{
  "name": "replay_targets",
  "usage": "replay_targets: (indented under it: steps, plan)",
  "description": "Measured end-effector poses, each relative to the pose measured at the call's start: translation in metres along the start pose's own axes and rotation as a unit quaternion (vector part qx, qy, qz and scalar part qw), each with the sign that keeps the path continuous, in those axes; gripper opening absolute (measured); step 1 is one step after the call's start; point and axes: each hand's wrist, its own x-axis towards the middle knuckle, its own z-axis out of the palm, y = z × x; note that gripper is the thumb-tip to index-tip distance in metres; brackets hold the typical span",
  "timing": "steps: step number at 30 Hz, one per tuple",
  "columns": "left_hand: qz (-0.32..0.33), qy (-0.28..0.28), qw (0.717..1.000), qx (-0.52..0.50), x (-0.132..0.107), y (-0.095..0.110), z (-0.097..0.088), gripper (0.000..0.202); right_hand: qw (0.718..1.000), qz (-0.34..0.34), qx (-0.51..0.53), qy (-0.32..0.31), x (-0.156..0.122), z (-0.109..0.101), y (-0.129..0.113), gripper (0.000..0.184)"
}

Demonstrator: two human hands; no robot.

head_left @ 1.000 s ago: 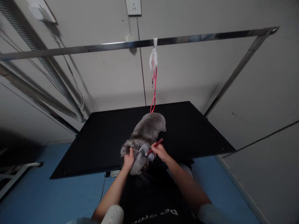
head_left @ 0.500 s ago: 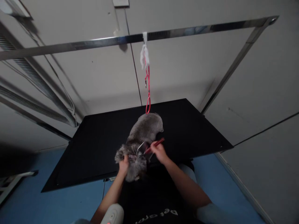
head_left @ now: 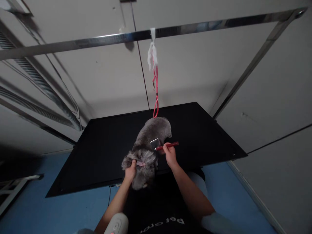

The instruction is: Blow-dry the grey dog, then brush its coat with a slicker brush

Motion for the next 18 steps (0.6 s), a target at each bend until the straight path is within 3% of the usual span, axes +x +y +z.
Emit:
replay_targets:
  steps: [4,8,9,13,18]
  plan:
    - [0.015,-0.007,1.0,0.003,0.004,-0.005,-0.001,0.032,0.997,0.027,-0.001,-0.076,0.004,0.001,-0.001,0.037]
    - [0.032,-0.007,0.999,-0.004,0.009,-0.011,-0.003,0.027,0.999,-0.004,0.011,0.031,0.019,-0.005,-0.007,0.036]
    - [0.033,-0.007,0.999,-0.005,0.009,-0.011,-0.004,0.026,1.0,-0.003,0.01,0.026,0.02,-0.007,-0.009,0.036]
    - [0.049,-0.032,0.998,-0.017,0.008,-0.009,-0.008,0.029,0.993,0.032,-0.024,-0.11,0.015,-0.004,-0.01,0.034]
    - [0.09,-0.096,0.988,-0.087,0.003,-0.004,-0.012,0.043,0.999,0.016,-0.032,-0.032,0.01,0.002,-0.01,0.035]
